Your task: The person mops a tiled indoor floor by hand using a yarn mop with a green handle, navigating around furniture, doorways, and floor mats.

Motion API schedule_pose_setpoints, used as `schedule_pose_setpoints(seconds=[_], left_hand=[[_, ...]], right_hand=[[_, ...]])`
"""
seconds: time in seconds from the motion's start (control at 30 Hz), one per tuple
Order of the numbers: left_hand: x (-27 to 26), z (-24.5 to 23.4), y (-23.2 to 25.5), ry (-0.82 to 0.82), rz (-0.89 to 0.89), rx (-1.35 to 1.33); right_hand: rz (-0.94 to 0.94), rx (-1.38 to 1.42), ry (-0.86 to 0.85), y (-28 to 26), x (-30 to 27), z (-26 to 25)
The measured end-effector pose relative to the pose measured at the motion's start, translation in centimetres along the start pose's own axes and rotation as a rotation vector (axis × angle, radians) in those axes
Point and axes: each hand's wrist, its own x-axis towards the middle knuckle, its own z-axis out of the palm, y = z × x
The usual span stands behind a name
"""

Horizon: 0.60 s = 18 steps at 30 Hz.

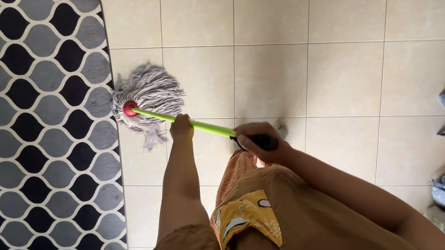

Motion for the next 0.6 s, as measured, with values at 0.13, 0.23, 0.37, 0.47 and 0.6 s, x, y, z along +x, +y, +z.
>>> schedule_pose_setpoints(seconds=[0.13,0.23,0.37,0.47,0.6], left_hand=[[-1.7,2.4,4.6,0.274,0.314,-0.097],[-4.9,4.7,12.3,-0.01,0.307,-0.489],[-10.5,5.5,23.3,-0.032,0.655,-0.554],[-14.3,4.1,29.8,-0.129,0.693,-0.661],[-15.3,4.1,35.2,-0.365,0.804,-0.785]], right_hand=[[0.028,-0.071,0.212,-0.9,-4.6,-1.6],[0.309,-0.185,0.45,-6.8,-10.0,-5.1],[0.026,-0.181,0.581,-18.4,-16.1,-4.0],[-0.187,-0.464,0.61,-23.1,-17.0,-0.9],[0.031,-0.678,0.604,-23.5,-15.5,1.4]])
